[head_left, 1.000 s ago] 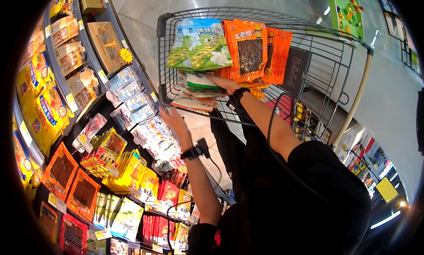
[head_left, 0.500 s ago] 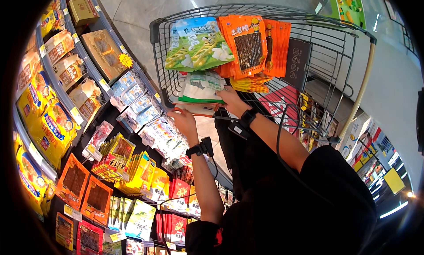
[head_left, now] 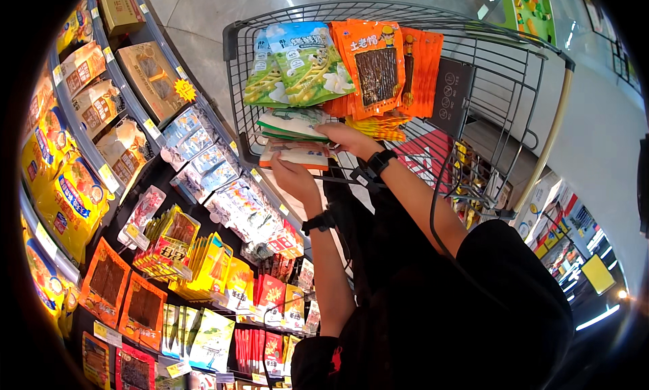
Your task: The person selects multiple bags of snacks from the supermarket shelves and places them into a shopping cart.
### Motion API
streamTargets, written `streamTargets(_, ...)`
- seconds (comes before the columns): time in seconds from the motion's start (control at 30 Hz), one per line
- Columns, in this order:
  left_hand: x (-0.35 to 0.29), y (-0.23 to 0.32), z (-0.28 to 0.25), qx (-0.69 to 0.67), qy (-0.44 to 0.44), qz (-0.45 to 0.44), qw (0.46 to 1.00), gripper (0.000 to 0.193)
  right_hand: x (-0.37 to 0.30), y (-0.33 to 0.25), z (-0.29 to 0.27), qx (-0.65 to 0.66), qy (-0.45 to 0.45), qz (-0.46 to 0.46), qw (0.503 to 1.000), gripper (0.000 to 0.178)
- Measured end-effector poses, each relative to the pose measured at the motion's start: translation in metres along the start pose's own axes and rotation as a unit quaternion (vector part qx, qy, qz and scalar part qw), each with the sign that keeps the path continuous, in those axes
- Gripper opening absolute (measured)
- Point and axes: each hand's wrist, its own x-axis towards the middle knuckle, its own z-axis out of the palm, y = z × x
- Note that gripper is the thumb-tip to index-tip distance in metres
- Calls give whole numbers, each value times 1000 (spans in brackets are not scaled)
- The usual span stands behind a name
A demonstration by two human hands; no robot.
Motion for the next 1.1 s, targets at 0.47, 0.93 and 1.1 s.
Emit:
streamTargets(0.47,78,-59,-24,267,165,164,935,39,61,13,-37,209,-40,-13,977,31)
streamTargets(0.93,121,-66,-15,15,-170,-21,985,48,98,13,43,52,9,19,998,56)
streamTargets(1.1,101,-72,-18,0,-176,-46,983,47,98,11,17,79,-44,49,995,42)
